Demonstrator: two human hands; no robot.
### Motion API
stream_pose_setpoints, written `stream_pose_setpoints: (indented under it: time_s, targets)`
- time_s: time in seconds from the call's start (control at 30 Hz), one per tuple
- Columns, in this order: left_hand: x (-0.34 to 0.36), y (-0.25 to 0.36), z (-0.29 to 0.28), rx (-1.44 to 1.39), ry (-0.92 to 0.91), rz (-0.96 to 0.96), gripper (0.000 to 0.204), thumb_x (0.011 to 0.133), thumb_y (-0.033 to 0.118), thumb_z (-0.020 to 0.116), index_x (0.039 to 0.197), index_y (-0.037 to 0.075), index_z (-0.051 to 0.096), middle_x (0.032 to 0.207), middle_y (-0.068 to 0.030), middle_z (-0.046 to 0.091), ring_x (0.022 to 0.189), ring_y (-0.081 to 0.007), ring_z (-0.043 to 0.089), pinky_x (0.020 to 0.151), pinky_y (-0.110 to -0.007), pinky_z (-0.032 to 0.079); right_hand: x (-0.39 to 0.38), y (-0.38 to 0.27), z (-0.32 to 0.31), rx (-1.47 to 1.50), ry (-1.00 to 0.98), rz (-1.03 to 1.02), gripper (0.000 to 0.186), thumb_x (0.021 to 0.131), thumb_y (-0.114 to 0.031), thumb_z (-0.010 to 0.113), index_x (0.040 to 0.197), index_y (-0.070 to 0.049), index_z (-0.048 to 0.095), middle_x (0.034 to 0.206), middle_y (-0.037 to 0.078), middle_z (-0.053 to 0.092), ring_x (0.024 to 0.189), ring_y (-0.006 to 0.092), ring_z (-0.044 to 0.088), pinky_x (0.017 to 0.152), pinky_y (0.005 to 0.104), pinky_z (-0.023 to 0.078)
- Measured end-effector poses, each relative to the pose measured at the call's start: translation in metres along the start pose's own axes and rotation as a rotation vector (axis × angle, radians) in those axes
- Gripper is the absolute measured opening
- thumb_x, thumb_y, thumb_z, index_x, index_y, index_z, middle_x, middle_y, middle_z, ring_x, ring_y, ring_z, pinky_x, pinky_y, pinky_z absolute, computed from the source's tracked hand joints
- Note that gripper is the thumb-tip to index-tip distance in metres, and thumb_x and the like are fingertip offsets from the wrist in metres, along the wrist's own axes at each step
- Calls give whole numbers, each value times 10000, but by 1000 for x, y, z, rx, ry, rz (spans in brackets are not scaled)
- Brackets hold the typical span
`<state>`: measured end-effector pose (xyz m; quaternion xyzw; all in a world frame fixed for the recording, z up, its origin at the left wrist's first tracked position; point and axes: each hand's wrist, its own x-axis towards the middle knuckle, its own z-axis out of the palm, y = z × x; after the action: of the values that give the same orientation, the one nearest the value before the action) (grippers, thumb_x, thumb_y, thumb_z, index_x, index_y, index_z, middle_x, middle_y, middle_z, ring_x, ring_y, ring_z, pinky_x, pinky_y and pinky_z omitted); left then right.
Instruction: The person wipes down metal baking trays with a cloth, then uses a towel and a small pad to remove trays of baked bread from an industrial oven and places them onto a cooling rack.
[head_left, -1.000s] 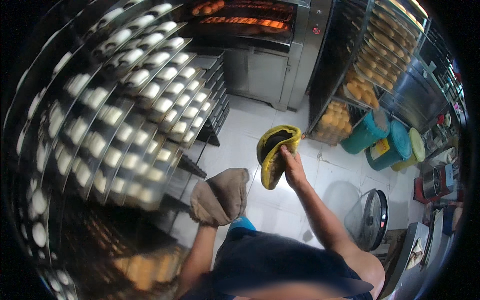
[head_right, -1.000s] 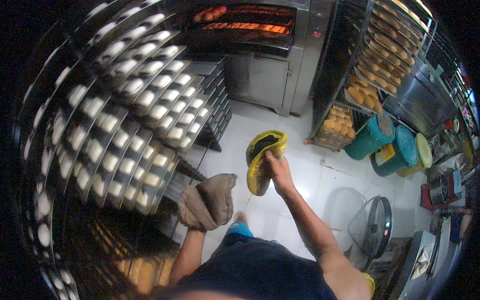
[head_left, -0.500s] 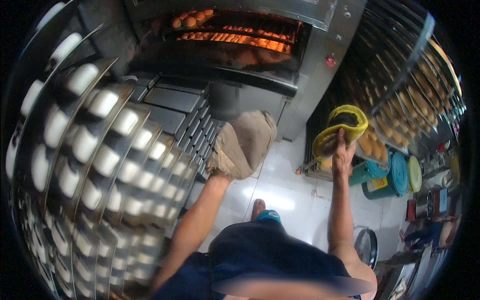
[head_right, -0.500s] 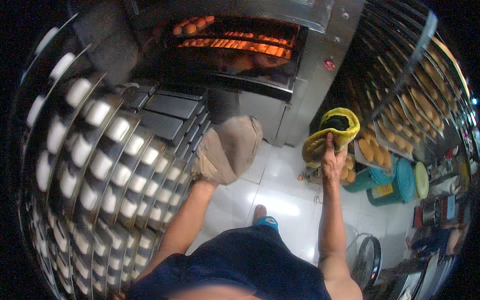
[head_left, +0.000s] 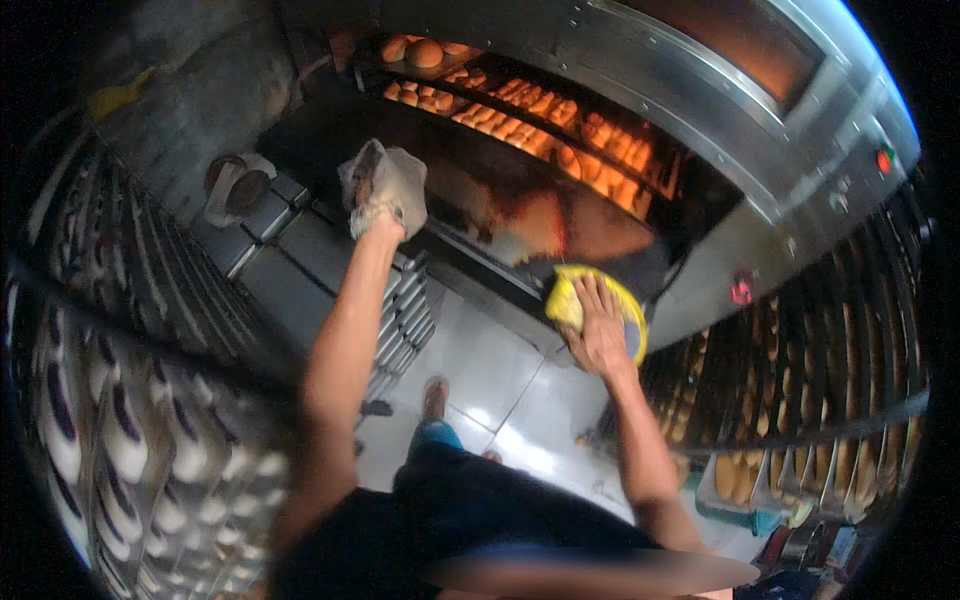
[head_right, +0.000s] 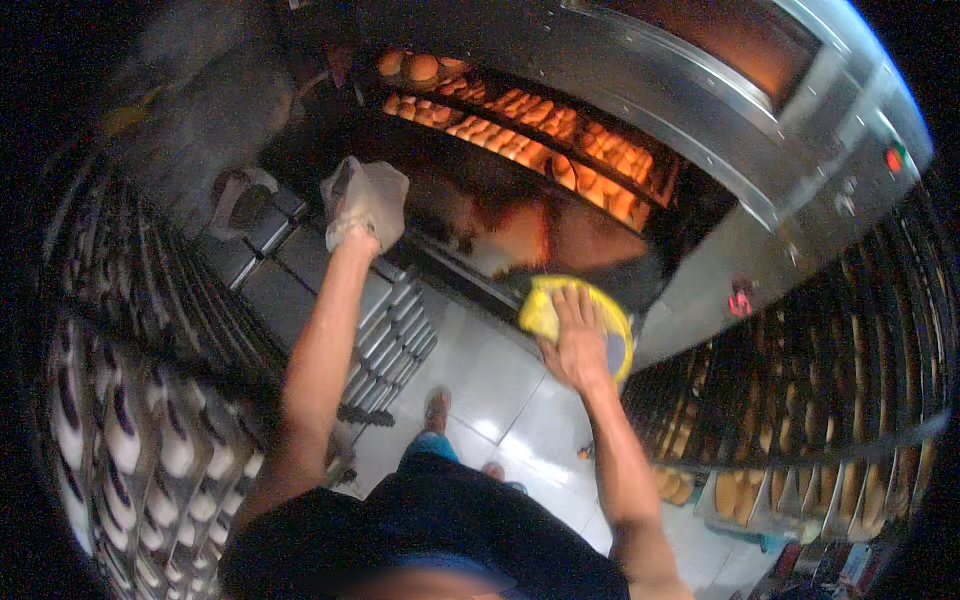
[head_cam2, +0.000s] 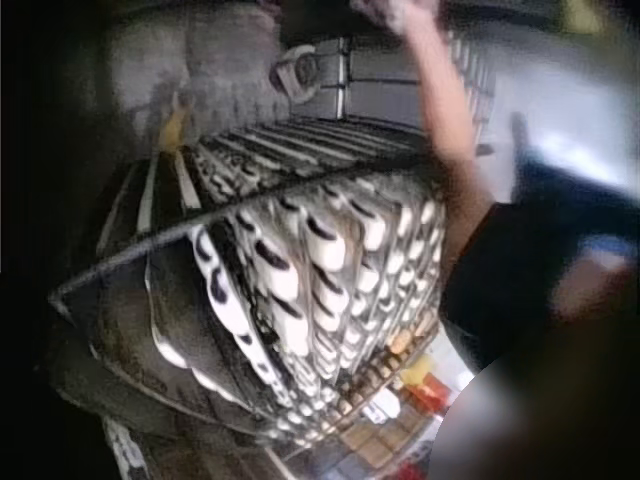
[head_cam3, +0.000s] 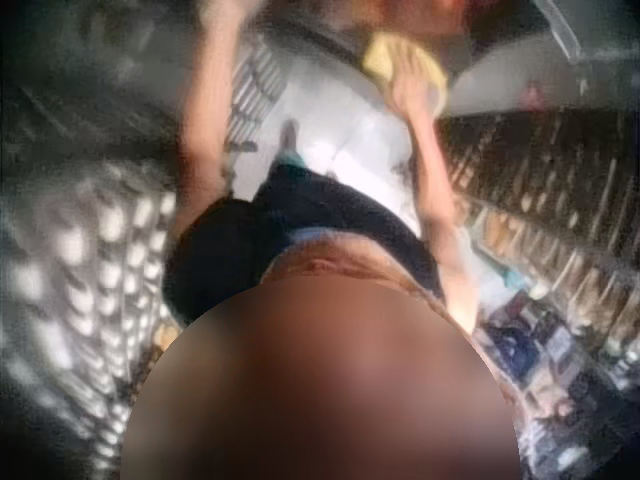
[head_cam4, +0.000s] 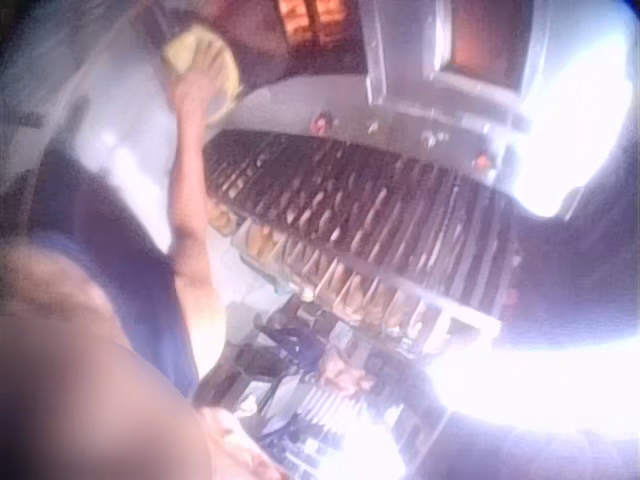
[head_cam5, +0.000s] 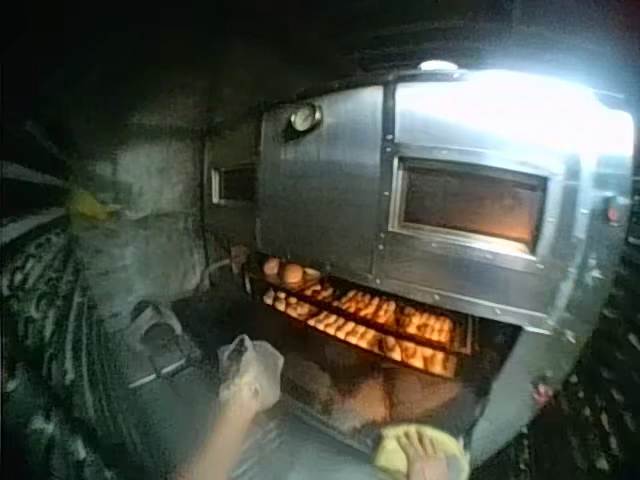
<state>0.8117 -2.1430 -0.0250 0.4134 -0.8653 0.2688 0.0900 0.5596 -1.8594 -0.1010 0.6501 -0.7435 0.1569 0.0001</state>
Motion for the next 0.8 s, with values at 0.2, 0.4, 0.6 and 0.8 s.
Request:
stream_pose_setpoints:
  time_s: [0.2,0.4,0.6,0.8]
  targets:
    - [198,-142,271,-1668,341,-854,185,922,194,576,1079,102,605,1055,-86,626,890,-231,605,860,-395,487,26,-31,-13,161,-48,104,799,819,-247,719,1476,-11,331,1538,251,302,1441,425,239,1193,500,182]
    - [382,-120,357,-2230,34,-1035,208,934,197,582,1110,87,597,1088,-78,616,937,-219,592,895,-372,482,45,-23,-14,236,7,422,846,837,-295,695,1512,-16,268,1526,317,263,1438,453,228,1186,500,171]
    - [446,-143,384,-2335,7,-1074,243,927,184,592,1138,64,601,1121,-81,618,969,-217,595,905,-364,483,69,-35,-19,313,10,539,822,874,-394,645,1501,-3,285,1524,334,242,1430,476,224,1179,496,185]
    - [401,-131,383,-2476,25,-1039,279,919,171,603,1167,42,604,1153,-85,620,1001,-215,597,915,-356,484,73,-31,-17,315,46,550,843,850,-363,671,1489,28,284,1523,318,263,1433,459,228,1184,482,179]
